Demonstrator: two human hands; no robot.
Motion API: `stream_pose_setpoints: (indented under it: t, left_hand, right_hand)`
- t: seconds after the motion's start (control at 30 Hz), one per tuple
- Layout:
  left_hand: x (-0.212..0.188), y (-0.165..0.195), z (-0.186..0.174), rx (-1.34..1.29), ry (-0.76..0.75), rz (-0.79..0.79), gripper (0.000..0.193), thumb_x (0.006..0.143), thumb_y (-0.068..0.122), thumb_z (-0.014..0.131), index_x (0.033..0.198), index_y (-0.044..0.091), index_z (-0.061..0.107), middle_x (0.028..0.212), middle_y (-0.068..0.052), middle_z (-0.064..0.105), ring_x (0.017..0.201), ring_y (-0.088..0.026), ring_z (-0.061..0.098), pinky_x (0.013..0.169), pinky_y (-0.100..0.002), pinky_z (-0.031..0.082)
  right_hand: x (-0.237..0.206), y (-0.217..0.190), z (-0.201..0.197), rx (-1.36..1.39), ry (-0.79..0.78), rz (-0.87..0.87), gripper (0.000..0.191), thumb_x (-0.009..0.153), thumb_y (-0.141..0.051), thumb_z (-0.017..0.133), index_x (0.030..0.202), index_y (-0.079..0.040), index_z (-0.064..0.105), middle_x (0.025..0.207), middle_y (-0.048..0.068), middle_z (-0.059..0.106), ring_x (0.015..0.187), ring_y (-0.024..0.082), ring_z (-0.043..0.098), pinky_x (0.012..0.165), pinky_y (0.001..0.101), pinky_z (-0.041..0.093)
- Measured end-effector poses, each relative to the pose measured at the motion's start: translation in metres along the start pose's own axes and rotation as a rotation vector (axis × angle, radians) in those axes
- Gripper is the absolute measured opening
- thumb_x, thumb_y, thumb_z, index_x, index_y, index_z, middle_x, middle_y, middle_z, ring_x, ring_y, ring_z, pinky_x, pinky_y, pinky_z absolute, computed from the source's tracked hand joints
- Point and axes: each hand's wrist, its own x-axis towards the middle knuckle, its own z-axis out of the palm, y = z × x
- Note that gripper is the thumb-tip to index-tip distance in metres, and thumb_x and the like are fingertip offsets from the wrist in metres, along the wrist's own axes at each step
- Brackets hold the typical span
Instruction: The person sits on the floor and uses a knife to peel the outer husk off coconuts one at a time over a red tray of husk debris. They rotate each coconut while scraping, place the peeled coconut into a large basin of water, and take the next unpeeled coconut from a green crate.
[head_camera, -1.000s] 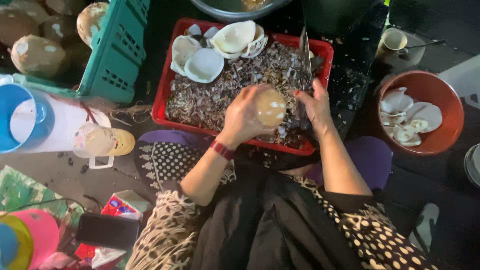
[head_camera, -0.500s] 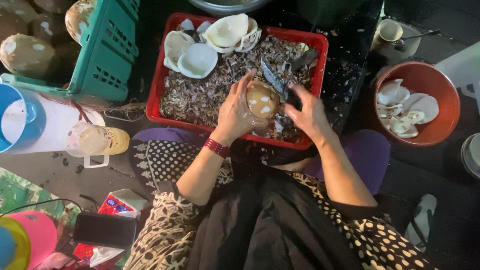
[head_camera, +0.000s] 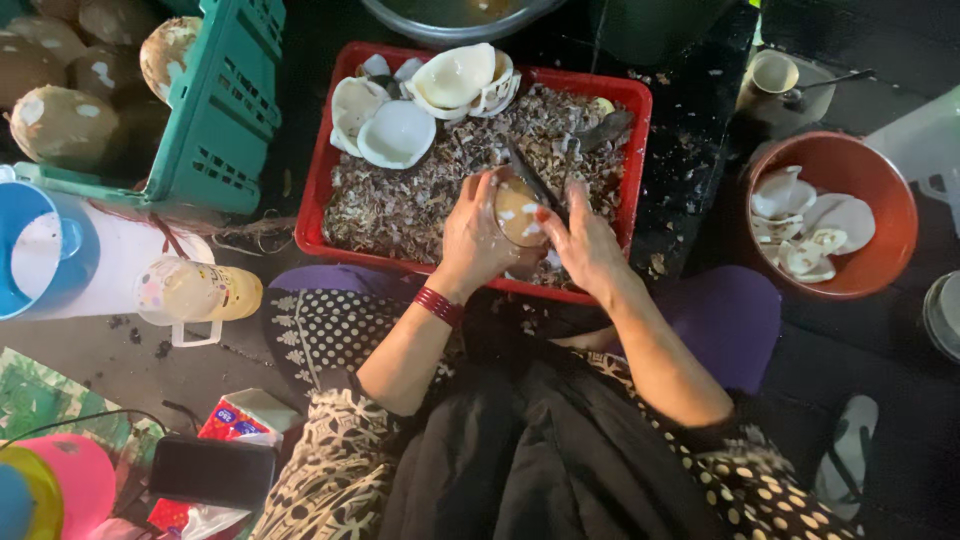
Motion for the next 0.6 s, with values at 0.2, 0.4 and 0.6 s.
stream_pose_setpoints:
  t: [0.2,0.4,0.6]
  left_hand:
    - [-0.015,-0.013,0.007,-0.127,0.148,0.19,0.112,0.052,0.035,0.103,0.144,0.007,0.046,0.145,-0.02,0.052,0.136,-0.04,0.053,0.113,-0.046,0.05]
    - [-0.011,-0.026,0.002,-0.324,0.029,-0.042,0.126,0.051,0.036,0.104,0.152,0.005,0.035,0.147,-0.016,0.052,0.136,-0.032,0.055,0.114,-0.043,0.047]
    - [-0.016,-0.033,0.009,-0.302,0.086,0.049,0.115,0.058,0.035,0.104,0.149,0.005,0.04,0.146,-0.015,0.057,0.133,-0.03,0.062,0.114,-0.041,0.052]
  right_hand:
    - [0.01,0.027,-0.003,1.076,-0.153,0.307,0.046,0.102,-0.046,0.061,0.138,-0.018,0.059,0.064,-0.003,0.054,0.047,0.012,0.048,0.04,0.0293,0.037]
    - [-0.004,0.036,-0.013,0.767,-0.345,0.343,0.039,0.104,-0.047,0.06,0.094,-0.009,0.061,0.063,0.0,0.055,0.047,0.011,0.047,0.039,0.0285,0.036]
    - [-0.005,0.024,-0.015,0.786,-0.332,0.152,0.048,0.11,-0.048,0.062,0.1,-0.001,0.061,0.072,0.003,0.06,0.064,0.013,0.054,0.055,0.0296,0.043]
